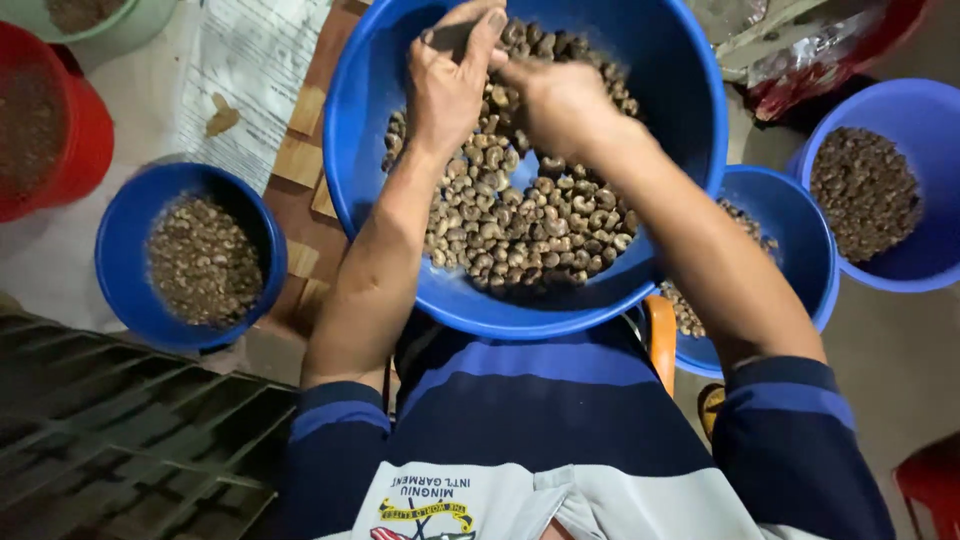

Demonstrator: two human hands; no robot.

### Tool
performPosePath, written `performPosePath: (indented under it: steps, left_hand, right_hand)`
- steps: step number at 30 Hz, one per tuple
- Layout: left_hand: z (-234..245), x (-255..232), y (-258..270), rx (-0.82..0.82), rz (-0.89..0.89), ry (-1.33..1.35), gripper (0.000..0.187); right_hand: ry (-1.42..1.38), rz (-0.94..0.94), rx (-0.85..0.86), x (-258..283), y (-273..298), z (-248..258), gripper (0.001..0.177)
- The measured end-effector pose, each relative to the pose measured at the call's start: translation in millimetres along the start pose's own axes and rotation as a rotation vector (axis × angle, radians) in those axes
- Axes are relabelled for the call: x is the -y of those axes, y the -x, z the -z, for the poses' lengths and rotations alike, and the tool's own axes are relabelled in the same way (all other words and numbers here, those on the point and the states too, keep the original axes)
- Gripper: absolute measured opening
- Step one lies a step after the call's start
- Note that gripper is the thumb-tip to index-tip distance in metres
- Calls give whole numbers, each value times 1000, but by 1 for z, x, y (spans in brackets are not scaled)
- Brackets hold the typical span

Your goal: Peeling and sorting cashew nuts using a small knife.

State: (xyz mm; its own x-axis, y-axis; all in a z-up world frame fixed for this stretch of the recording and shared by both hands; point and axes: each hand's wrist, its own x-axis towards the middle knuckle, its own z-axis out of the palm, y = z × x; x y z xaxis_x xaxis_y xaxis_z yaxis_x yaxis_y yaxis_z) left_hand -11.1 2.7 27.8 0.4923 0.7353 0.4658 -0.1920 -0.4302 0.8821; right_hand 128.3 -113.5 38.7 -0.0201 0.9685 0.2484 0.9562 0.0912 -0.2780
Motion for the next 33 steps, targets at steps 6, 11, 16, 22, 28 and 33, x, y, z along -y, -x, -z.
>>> performPosePath:
  steps: [6,11,16,22,28,33]
  left_hand:
    - [1,13,4,9,166,-44,29]
    - [1,8,9,65,31,-36,24]
    - [-8,6,9,60,144,44,26]
    - [-10,2,13,154,91,248,21]
    - [-8,6,10,158,109,324,19]
    - [-5,-12,10,234,164,553,18]
  right_hand:
    - [192,-66,464,-2,7,-61,60]
    - [-246,-106,27,-18,16,-51,40]
    - [-1093,-407,-3,-4,3,6,23]
    - [-1585,-444,-81,-10,8,10,24]
    - [-1640,-371,-92,-14,11,10,23]
    - [-1641,-349,-101,-16,12,10,23]
